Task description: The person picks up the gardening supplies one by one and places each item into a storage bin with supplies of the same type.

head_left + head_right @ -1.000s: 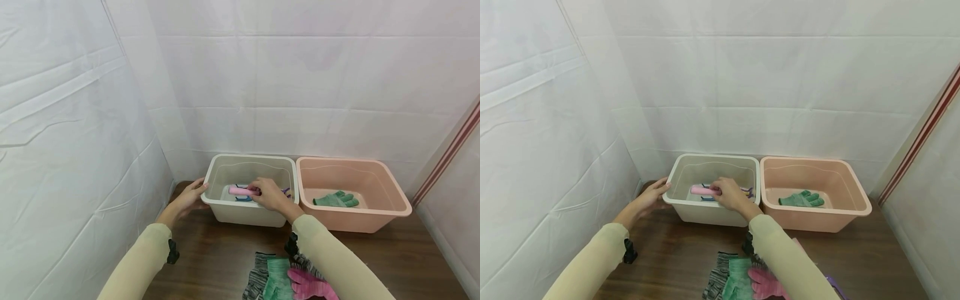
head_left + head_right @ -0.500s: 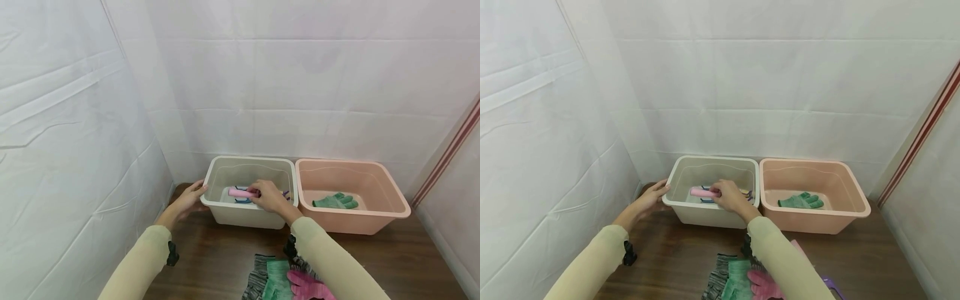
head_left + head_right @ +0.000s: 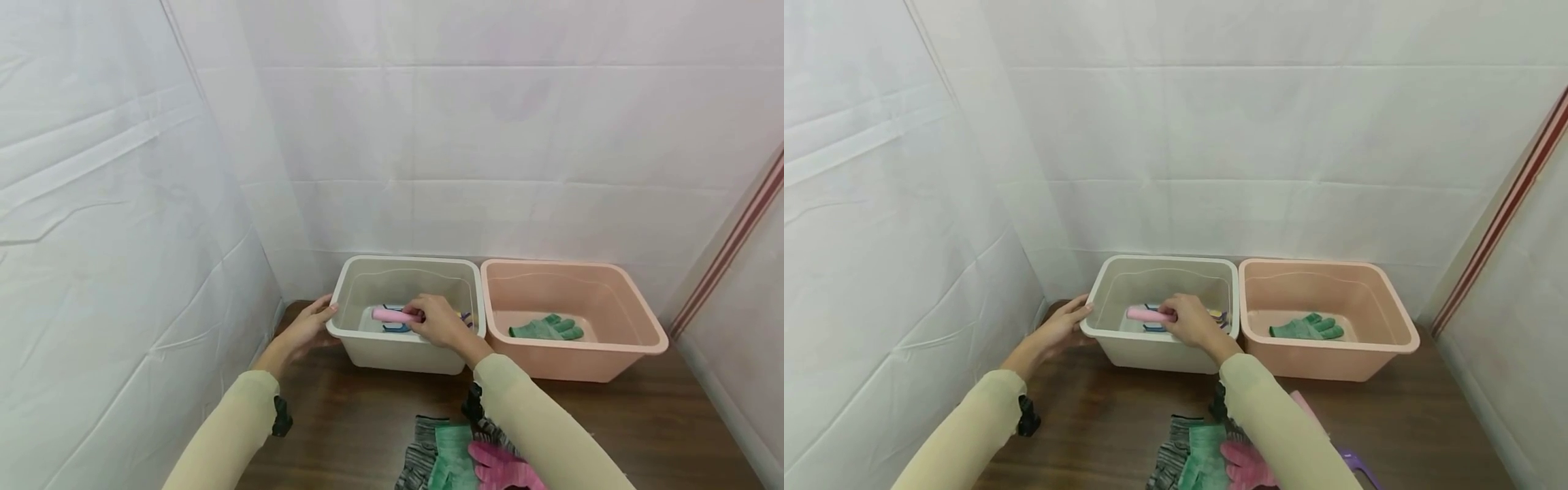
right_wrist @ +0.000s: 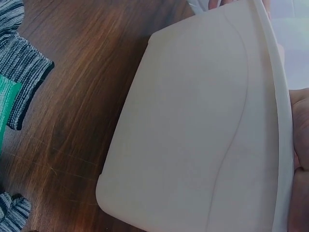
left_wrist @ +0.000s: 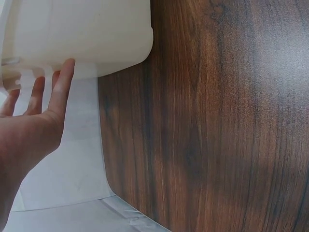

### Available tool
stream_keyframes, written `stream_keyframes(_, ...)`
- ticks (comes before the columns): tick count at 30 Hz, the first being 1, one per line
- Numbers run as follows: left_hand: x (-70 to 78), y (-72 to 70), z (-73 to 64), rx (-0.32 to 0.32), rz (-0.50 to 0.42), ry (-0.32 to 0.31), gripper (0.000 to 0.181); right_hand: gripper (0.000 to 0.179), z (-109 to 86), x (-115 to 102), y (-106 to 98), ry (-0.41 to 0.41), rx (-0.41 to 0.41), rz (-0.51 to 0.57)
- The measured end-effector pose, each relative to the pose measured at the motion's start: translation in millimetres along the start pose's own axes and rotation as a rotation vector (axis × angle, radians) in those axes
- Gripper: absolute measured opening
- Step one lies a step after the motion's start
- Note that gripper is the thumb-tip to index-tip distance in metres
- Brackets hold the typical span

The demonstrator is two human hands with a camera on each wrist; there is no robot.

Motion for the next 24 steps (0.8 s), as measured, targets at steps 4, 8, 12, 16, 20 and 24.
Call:
stream_keyframes(4,0.0,0.3,-0.7,-0.001,0.012,0.005,0.061,0.016,-0.4,-0.5,0.2,0.002,0.007,0.002)
stream_keyframes(8,0.7,0.2,-0.6,-0.003,0.020,0.004,0.061,0.016,-0.4,-0.9,0.1,0.009,0.015,0.001)
stream_keyframes(12,2.1,0.1,-0.3,0.001,0.019,-0.001,0.061,0.022,-0.7,-0.9,-0.6,0.024,0.014,-0.009)
stream_keyframes(16,3.7,0.4,-0.7,0.000,0.016,-0.002,0.060,0.030,-1.0,-0.4,-0.9,0.051,-0.004,-0.013)
stream_keyframes(20,3.5,0.2,-0.4,0.001,0.009,-0.007,0.060,0.032,-1.1,0.5,0.0,0.072,-0.013,-0.001)
stream_keyframes(24,2.3,-0.8,-0.6,0.002,0.003,-0.007,0.061,0.032,-1.2,-0.3,0.9,0.081,-0.020,0.006)
Point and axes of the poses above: each hand's wrist, its own z-axis towards the middle knuckle, its own y-axis out of the palm, x = y × z, the point moved 2 cm from there along z, towards the middle knuckle, and after that the axes turned 3 degrees about -x, right-handed, at the moved point
